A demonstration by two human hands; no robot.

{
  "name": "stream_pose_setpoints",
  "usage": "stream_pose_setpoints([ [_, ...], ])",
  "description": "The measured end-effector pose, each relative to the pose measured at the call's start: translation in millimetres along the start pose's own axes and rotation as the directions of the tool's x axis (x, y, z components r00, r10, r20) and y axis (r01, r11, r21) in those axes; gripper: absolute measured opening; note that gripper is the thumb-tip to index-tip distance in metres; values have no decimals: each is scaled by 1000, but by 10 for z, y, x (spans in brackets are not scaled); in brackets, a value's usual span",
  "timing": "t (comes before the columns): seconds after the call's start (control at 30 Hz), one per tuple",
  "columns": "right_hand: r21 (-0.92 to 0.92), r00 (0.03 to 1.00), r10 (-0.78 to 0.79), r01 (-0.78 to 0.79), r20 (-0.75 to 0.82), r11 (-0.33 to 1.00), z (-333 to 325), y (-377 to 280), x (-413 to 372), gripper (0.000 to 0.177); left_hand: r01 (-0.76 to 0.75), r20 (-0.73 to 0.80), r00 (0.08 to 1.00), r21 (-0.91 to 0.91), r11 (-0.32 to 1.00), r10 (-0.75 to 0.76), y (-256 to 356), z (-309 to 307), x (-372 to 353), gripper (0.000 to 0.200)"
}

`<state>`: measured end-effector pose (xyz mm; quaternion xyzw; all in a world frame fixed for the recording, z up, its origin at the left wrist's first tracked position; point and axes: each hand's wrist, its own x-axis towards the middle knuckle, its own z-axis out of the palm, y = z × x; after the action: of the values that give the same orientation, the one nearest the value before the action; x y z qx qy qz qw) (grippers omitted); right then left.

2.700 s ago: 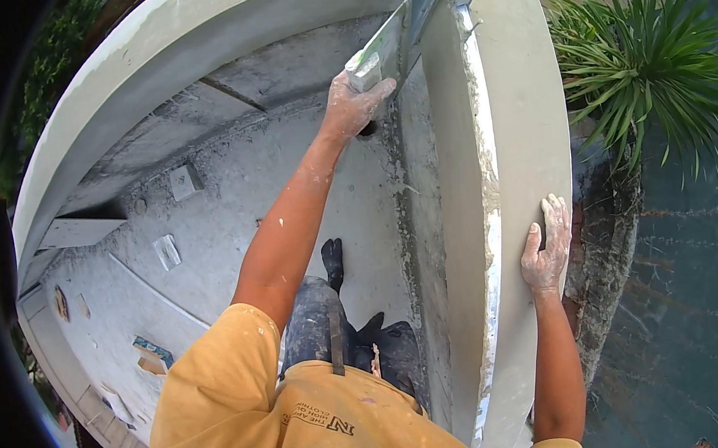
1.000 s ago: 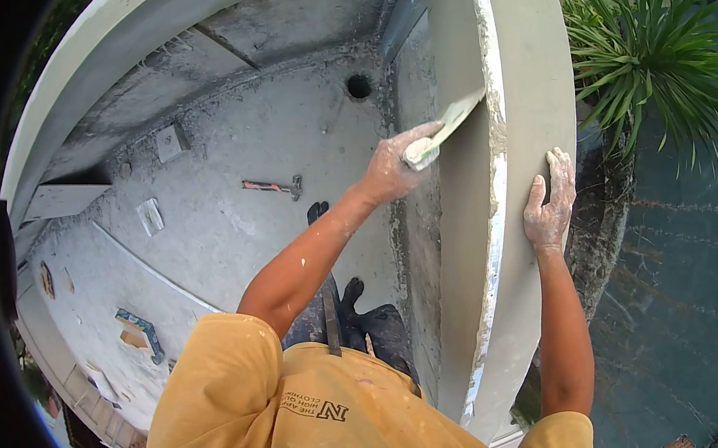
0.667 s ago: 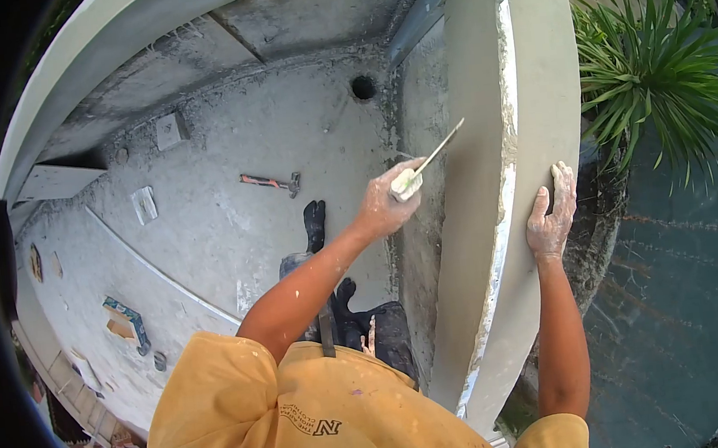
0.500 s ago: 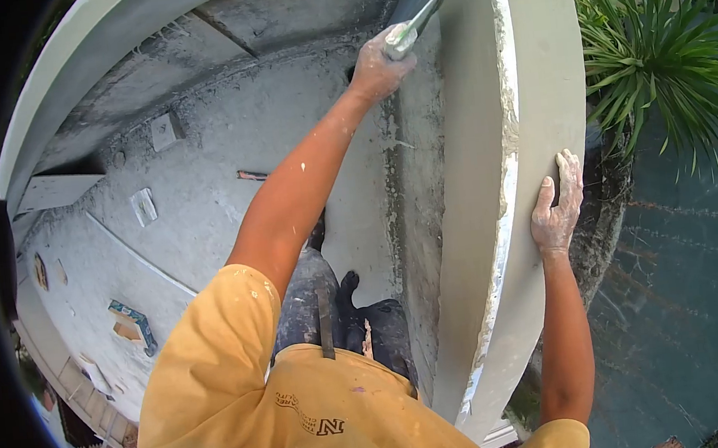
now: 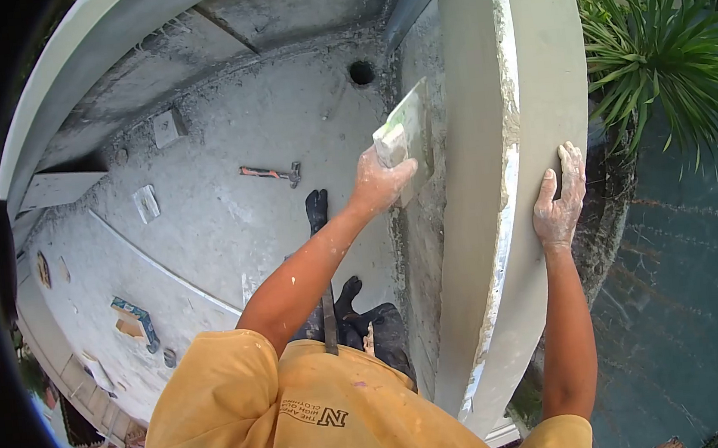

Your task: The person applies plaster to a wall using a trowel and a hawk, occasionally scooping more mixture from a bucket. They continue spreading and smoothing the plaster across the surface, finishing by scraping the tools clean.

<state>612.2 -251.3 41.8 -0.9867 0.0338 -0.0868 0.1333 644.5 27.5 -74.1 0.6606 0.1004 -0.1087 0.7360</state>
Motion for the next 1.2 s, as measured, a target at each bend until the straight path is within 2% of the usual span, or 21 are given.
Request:
stream_pose_setpoints([
  [0.03, 6, 1000, 1, -1, -6, 1000, 5, 0, 11, 42, 119, 16, 993, 30, 992, -120, 177, -57, 254, 40],
  [0.07, 13, 1000, 3, -3, -10, 1000, 10, -3, 10, 42, 232, 57, 972, -58, 971, -229, 239, -75, 550, 35],
  [0.1, 10, 1000, 1, -1, -13, 1000, 19, 0, 10, 42, 255, -15, 965, -155, 954, -260, 166, 28, 849, 31],
  [0.2, 9, 1000, -7, 7, -19, 1000, 16, 25, 18, 42, 187, 8, 981, 238, 953, -194, 104, 225, 1607, 36],
  [0.3, 23, 1000, -9, 10, -22, 1000, 7, 12, 29, 42, 179, -11, 982, 338, 924, -186, 470, 408, 1811, 40],
  [0.4, 24, 1000, -13, 14, -26, 1000, -2, 11, 55, 41, 203, -87, 979, 356, 912, -184, 690, 626, 1831, 42],
  [0.5, 18, 1000, -11, 12, -28, 1000, -6, 8, 17, 41, 165, -104, 986, 434, 886, -132, 1021, 783, 1815, 44],
  [0.53, 6, 999, -12, 12, -33, 1000, 0, 11, 27, 41, 189, 0, 979, 345, 919, -202, 1302, 627, 1747, 47],
  [0.57, -5, 999, -13, 13, -32, 1000, 6, 7, 27, 42, 164, 54, 984, 91, 982, -169, 1185, 509, 1856, 48],
  [0.63, 14, 1000, -13, 14, -19, 1000, 5, 4, 36, 42, 168, 74, 985, -169, 971, -158, 1294, 156, 1716, 48],
  [0.73, 5, 1000, -16, 16, -17, 1000, 9, 18, 38, 43, 185, -110, 980, 207, 961, -165, 532, 7, 1963, 49],
  [0.83, -2, 1000, -1, 1, -5, 1000, 19, 25, 10, 43, 261, -89, 965, 251, 932, -246, 417, 248, 1932, 49],
  [0.9, -2, 1000, 16, -16, -1, 1000, 12, 7, 19, 43, 225, -48, 974, 211, 951, -220, 527, 503, 1994, 48],
  [0.93, -6, 1000, 13, -13, -6, 1000, 15, 17, 56, 43, 206, -73, 979, 384, 900, -193, 902, 606, 1920, 47],
  [0.97, -8, 1000, 15, -15, -6, 1000, 16, 17, 57, 43, 176, -61, 984, 377, 910, -165, 1180, 640, 1855, 47],
  [1.03, -3, 1000, 20, -20, 4, 1000, 23, 3, 13, 44, 141, 18, 989, 219, 965, -149, 1506, 478, 1818, 45],
  [1.13, 0, 1000, 6, -6, 15, 1000, -20, 2, 51, 44, 89, 68, 994, 30, 996, -91, 1329, 169, 1868, 44],
  [1.2, -5, 1000, 12, -12, 7, 1000, -11, 1, 35, 44, 131, -15, 991, 149, 980, -130, 971, 72, 2068, 44],
])
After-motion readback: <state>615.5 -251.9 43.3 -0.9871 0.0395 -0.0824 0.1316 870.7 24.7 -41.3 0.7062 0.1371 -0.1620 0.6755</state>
